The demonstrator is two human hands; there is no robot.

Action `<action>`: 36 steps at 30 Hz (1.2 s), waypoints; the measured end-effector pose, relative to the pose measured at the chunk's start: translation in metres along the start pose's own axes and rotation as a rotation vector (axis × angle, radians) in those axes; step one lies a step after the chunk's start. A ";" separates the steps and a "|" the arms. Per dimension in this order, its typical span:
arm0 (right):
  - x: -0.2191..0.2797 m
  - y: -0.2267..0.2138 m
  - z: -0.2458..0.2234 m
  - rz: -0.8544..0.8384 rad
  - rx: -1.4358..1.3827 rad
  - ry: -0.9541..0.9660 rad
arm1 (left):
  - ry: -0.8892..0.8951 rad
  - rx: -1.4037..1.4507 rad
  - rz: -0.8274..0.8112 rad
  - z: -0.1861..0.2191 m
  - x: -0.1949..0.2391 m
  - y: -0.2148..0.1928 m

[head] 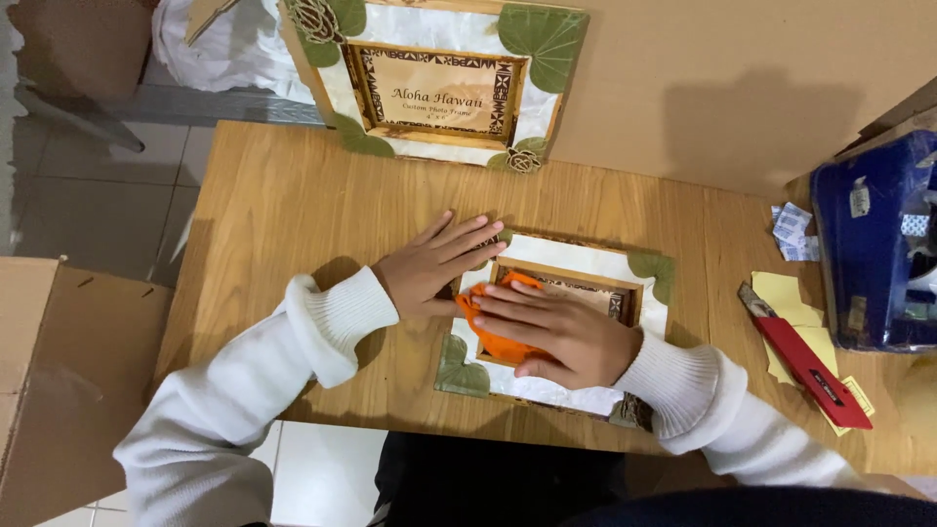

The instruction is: Cleaning and wiping down decorative picture frames with a cloth at a workbench.

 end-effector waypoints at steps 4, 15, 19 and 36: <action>0.001 -0.006 -0.002 0.065 -0.145 -0.066 | -0.002 -0.001 -0.003 0.001 0.000 0.000; -0.002 -0.018 -0.015 0.156 0.002 -0.202 | -0.006 -0.007 -0.006 -0.002 -0.001 0.000; 0.000 -0.015 -0.012 0.127 -0.051 -0.194 | 0.001 -0.024 -0.011 -0.003 -0.001 0.002; 0.002 -0.016 0.001 0.226 -0.082 -0.126 | 0.034 -0.077 0.044 0.006 0.000 -0.006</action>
Point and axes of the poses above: each hand's wrist, its own x-axis away from the middle knuckle, its own y-axis out of the palm, z = x × y, the point moved 10 cm from there along -x, towards the middle knuckle, and after that the axes turned 2 degrees about -x, right-handed, at the moved point
